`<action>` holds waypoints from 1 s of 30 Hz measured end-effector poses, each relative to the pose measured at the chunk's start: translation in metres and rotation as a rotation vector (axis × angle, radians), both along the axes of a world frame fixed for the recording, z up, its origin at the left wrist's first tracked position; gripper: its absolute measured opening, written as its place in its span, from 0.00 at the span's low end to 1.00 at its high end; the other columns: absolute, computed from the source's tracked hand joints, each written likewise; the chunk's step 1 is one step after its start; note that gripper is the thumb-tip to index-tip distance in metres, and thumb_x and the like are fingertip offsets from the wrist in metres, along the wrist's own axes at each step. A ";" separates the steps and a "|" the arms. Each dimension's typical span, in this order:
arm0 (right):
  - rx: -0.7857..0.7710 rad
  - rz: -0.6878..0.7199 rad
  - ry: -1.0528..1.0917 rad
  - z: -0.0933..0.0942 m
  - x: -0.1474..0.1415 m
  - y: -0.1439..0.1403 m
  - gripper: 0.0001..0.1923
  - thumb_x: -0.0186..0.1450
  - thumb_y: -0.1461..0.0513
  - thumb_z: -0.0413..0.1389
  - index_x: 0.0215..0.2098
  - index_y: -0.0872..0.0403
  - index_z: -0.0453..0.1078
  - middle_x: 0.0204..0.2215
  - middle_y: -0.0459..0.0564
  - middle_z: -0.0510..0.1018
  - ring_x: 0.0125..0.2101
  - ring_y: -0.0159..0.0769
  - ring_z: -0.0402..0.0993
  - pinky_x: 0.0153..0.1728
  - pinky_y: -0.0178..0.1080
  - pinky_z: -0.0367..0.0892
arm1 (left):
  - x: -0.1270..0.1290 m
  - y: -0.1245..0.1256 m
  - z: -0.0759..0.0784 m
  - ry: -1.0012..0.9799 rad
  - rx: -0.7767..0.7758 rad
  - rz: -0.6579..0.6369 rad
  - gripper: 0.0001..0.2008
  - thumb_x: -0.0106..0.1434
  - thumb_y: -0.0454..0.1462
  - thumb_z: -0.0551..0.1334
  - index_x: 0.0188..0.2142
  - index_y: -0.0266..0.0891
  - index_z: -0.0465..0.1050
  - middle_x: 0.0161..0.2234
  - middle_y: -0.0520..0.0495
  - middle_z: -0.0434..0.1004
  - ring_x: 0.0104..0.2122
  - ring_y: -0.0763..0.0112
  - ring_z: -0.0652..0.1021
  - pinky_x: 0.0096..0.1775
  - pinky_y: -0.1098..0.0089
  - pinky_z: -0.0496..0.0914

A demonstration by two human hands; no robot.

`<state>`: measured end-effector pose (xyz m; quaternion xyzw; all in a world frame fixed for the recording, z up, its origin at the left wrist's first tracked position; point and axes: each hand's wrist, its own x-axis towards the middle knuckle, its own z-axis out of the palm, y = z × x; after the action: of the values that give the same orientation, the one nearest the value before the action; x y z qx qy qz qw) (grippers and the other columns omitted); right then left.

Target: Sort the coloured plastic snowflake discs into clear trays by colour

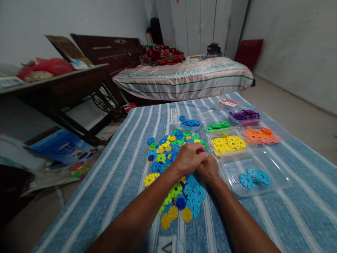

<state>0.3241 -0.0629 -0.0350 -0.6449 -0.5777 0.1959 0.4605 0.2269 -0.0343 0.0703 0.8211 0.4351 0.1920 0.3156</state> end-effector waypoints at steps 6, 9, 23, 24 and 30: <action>0.025 0.040 0.042 0.003 -0.002 -0.003 0.12 0.62 0.55 0.53 0.32 0.49 0.77 0.31 0.47 0.82 0.34 0.40 0.77 0.38 0.41 0.69 | -0.113 0.038 -0.007 0.548 0.124 0.508 0.13 0.64 0.41 0.56 0.36 0.39 0.78 0.37 0.42 0.82 0.40 0.60 0.79 0.37 0.68 0.66; 0.017 0.041 0.058 0.003 -0.002 -0.002 0.12 0.61 0.55 0.53 0.32 0.49 0.77 0.31 0.47 0.81 0.34 0.40 0.77 0.39 0.41 0.69 | -0.151 0.047 -0.016 0.674 0.091 0.638 0.17 0.65 0.47 0.56 0.38 0.40 0.78 0.40 0.39 0.82 0.42 0.56 0.80 0.36 0.67 0.66; 0.028 0.034 0.075 0.004 0.000 -0.002 0.13 0.60 0.54 0.53 0.31 0.49 0.78 0.31 0.48 0.82 0.33 0.40 0.77 0.38 0.41 0.69 | -0.174 0.070 -0.047 -0.028 -0.034 0.850 0.11 0.44 0.41 0.69 0.18 0.39 0.69 0.16 0.53 0.68 0.21 0.71 0.69 0.26 0.71 0.58; 0.036 0.033 0.071 0.005 0.000 -0.003 0.13 0.60 0.54 0.53 0.31 0.49 0.78 0.31 0.48 0.82 0.33 0.40 0.77 0.38 0.41 0.69 | -0.176 0.069 -0.048 -0.123 -0.045 0.868 0.10 0.43 0.40 0.68 0.17 0.39 0.68 0.16 0.54 0.67 0.20 0.72 0.68 0.26 0.71 0.59; 0.033 0.040 0.067 0.004 -0.001 -0.003 0.13 0.60 0.55 0.53 0.31 0.50 0.78 0.31 0.48 0.82 0.33 0.39 0.77 0.37 0.40 0.69 | -0.172 0.061 -0.037 -0.321 -0.082 0.923 0.10 0.46 0.43 0.64 0.20 0.38 0.69 0.16 0.56 0.66 0.18 0.76 0.67 0.24 0.73 0.62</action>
<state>0.3233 -0.0658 -0.0311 -0.6184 -0.5780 0.2171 0.4861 0.0549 0.0267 0.0329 0.4895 0.7067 0.4187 0.2927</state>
